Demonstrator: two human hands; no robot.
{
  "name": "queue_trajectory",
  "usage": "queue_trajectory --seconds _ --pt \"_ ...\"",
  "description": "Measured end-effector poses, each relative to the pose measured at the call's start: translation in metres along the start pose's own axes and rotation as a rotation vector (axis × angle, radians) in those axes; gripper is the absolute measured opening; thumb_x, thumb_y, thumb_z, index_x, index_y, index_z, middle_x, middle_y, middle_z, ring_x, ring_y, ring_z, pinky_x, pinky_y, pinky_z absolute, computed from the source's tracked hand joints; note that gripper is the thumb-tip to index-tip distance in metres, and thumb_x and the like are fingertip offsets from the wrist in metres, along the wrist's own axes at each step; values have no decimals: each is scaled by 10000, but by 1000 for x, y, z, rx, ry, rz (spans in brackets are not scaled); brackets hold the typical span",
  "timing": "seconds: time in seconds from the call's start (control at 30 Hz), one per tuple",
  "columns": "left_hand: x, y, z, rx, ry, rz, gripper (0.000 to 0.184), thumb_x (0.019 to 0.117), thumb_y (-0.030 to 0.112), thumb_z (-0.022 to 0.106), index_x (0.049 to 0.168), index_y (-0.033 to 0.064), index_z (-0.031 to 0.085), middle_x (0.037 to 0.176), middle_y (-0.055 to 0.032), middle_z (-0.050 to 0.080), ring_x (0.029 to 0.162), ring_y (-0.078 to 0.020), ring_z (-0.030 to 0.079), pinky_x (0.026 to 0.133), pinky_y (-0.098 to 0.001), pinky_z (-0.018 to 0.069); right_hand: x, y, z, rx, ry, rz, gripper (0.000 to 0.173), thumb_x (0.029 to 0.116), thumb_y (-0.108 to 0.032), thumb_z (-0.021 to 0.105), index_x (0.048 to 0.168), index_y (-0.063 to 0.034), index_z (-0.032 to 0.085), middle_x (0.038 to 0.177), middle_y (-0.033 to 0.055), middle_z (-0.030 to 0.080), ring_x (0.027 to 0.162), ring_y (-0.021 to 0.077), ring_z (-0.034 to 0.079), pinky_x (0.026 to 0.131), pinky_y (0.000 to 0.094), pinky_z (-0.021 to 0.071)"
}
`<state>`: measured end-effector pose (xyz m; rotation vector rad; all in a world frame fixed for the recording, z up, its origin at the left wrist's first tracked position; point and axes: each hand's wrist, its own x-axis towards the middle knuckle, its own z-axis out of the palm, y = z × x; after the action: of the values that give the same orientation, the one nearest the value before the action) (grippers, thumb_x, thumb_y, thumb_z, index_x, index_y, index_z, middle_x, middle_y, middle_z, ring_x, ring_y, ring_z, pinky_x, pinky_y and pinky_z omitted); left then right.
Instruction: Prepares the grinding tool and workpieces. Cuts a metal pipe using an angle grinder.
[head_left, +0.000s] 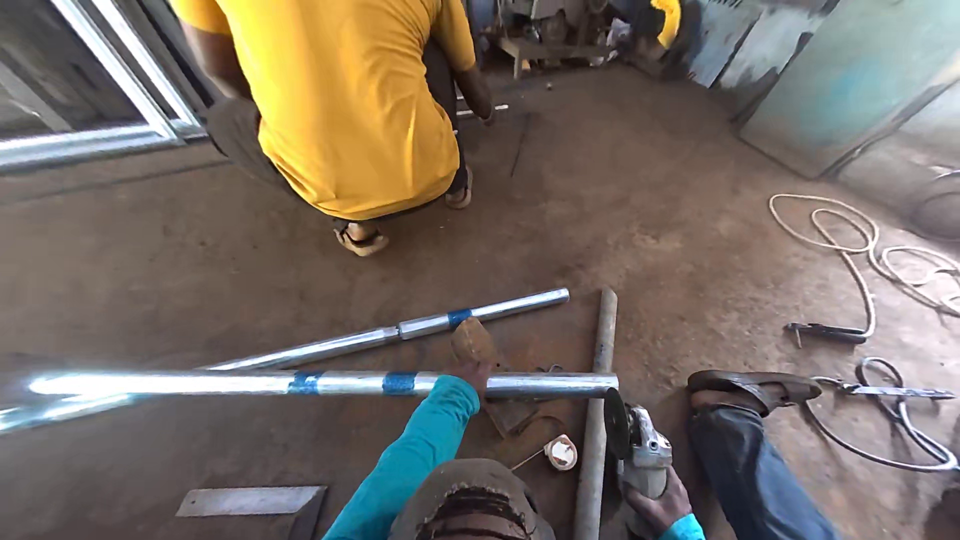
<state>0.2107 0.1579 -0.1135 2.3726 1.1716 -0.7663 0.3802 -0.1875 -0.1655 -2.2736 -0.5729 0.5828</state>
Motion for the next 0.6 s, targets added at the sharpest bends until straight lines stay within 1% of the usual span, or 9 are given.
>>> queue_trajectory --seconds 0.07,0.17,0.23,0.3,0.4,0.47,0.5,0.6 --pt "-5 3 -3 5 -16 -15 626 960 141 660 1546 141 441 1467 -207 559 1329 -417 558 1047 -631 463 0 1 1 2 -5 -4 980 556 -386 881 1347 83 541 1132 254 700 1032 358 692 945 545 539" --pt "-7 4 -5 22 -16 -20 652 940 132 681 1545 137 436 1477 -211 548 1328 -424 557 1038 -632 469 0 2 1 5 -2 -14 992 542 -402 883 1338 85 546 1123 240 706 1021 341 698 941 534 545" --pt "-3 1 -1 36 -5 -10 701 909 173 727 1546 133 437 1473 -214 547 1321 -431 557 1035 -641 467 0 -4 0 16 -13 0 991 548 -361 899 1351 90 535 1141 254 698 1045 354 689 960 540 535" --pt "2 0 3 48 -2 -6 755 870 213 769 1544 139 436 1462 -207 558 1318 -423 558 1048 -636 461 0 -6 -1 15 -20 9 975 565 -340 910 1356 85 529 1150 247 695 1052 342 689 971 530 538" --pt "1 0 1 60 -16 -4 761 872 250 767 1545 143 431 1450 -199 571 1321 -412 563 1057 -623 463 1 -5 -1 -2 -11 -2 961 575 -345 904 1349 91 535 1145 257 695 1047 353 690 964 540 539" --pt "0 0 0 68 -22 -7 780 855 283 776 1543 149 433 1458 -198 563 1322 -412 560 1041 -629 470 3 -4 -2 -8 -31 -5 971 588 -320 906 1365 112 515 1164 283 682 1070 380 680 980 550 523" --pt "0 0 0 67 -20 -8 781 850 288 782 1539 152 440 1457 -198 561 1319 -412 563 1032 -632 476 4 -2 -1 -7 -35 -5 993 575 -313 910 1375 114 505 1173 286 679 1082 384 676 987 551 520" --pt "2 0 3 68 -12 -8 785 855 304 784 1541 148 434 1474 -197 547 1331 -417 552 1051 -637 464 8 6 2 -16 -24 -10 1006 573 -311 906 1398 93 495 1204 264 680 1108 350 675 1004 519 528"
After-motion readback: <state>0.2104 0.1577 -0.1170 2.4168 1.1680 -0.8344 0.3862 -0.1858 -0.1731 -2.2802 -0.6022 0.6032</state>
